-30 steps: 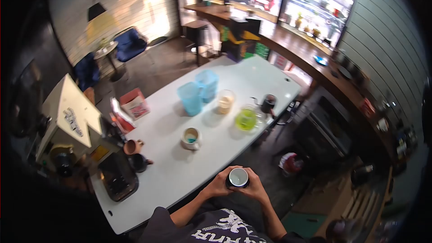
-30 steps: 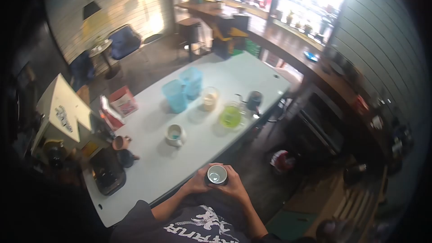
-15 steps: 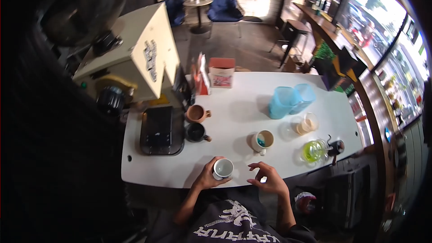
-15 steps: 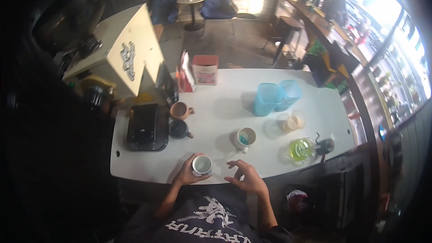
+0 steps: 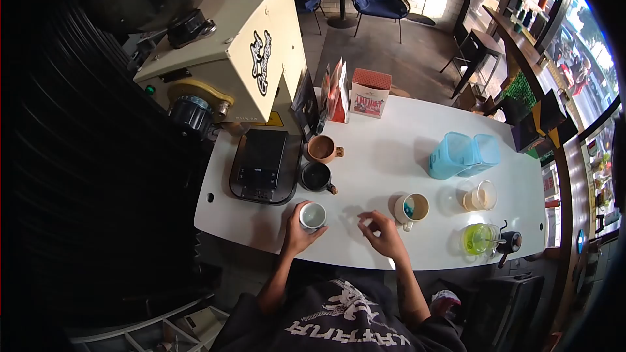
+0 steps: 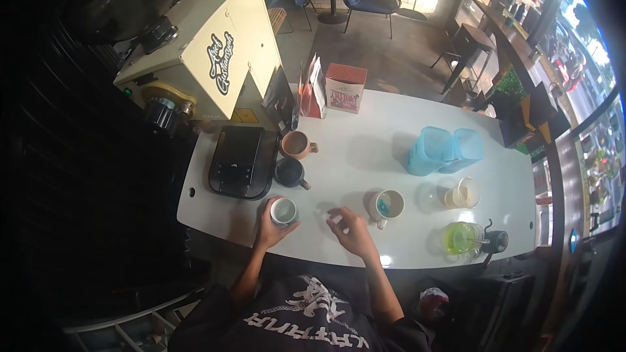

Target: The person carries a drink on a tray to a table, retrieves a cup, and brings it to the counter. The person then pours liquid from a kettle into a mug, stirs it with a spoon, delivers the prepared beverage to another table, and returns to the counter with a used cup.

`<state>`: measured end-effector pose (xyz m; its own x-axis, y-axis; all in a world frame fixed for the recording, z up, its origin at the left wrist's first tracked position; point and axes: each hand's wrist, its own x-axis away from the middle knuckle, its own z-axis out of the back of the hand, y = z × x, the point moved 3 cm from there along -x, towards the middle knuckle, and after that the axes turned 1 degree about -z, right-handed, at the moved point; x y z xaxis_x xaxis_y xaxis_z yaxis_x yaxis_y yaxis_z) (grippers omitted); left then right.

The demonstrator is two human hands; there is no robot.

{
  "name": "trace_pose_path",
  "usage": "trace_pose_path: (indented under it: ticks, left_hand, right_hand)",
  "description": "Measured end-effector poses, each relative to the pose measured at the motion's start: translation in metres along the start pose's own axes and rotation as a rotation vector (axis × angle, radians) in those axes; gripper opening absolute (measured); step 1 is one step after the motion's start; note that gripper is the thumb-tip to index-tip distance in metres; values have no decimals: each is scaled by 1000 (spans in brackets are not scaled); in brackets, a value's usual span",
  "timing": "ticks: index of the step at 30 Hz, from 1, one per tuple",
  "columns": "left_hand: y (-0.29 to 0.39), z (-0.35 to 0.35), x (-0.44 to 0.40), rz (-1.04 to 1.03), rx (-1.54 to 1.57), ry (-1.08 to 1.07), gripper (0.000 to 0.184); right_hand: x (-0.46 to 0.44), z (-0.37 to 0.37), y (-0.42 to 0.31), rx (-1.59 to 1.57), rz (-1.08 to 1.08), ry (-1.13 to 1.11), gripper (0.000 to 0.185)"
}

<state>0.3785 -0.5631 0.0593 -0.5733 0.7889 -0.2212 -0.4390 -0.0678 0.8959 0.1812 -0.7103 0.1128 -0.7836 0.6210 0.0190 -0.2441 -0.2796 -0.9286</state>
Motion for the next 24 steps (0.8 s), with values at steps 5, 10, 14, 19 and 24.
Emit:
trace_pose_path:
  ticks: [5, 10, 14, 19, 24]
  left_hand:
    - [-8, 3, -9, -2, -44, 56, 70]
    - [-11, 7, -17, 1, -33, 76, 75]
    - [2, 15, -26, -18, 84, 51, 88]
    - [25, 24, -61, -70, -161, 30, 91]
    - [24, 11, -109, 165, -485, -142, 97]
  right_hand:
    - [-68, -24, 33, -88, 28, 224, 24]
    - [-145, -33, 32, -23, 58, 347, 35]
    - [-186, -33, 26, 151, 205, 321, 49]
    - [-228, -44, 13, 379, 268, 193, 68]
    - [-255, -62, 20, 488, 167, -54, 66]
